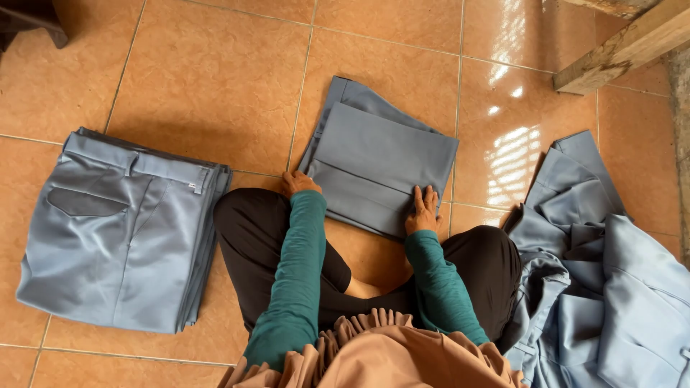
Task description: A person sits on the floor and neatly folds a pile of pants into a stack.
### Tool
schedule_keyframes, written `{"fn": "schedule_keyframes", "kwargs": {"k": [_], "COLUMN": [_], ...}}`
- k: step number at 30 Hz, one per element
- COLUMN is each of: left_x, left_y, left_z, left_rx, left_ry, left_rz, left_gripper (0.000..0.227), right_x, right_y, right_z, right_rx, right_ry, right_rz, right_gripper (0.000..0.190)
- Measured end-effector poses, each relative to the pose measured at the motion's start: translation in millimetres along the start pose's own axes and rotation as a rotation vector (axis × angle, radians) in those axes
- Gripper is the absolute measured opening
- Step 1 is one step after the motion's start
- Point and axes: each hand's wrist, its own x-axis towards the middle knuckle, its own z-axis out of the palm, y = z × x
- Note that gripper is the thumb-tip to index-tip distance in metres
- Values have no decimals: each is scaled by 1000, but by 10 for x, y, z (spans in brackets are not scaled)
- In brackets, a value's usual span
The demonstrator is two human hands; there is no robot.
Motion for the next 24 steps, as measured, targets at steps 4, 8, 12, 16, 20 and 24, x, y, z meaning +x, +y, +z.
{"fn": "schedule_keyframes", "kwargs": {"k": [4,8,12,16,20,24], "left_x": [196,13,-183,-549,-453,-426], "left_y": [-73,-205,-172,-97,-91,-156], "left_z": [254,276,228,-136,25,-65], "left_rx": [-87,-179,-298,-315,-344,-517], "left_ry": [3,-159,-153,-141,-122,-202], "left_rz": [77,137,189,258,276,261], "left_gripper": [36,17,10,50,33,35], "right_x": [132,227,401,414,382,390], "right_y": [25,-1,162,173,157,211], "right_z": [-50,-306,-388,-382,-401,-395], "right_rx": [-77,-175,-157,-128,-85,-24], "right_ry": [5,29,28,19,62,113], "right_rz": [18,135,136,139,122,131], "right_gripper": [87,90,95,95,96,91]}}
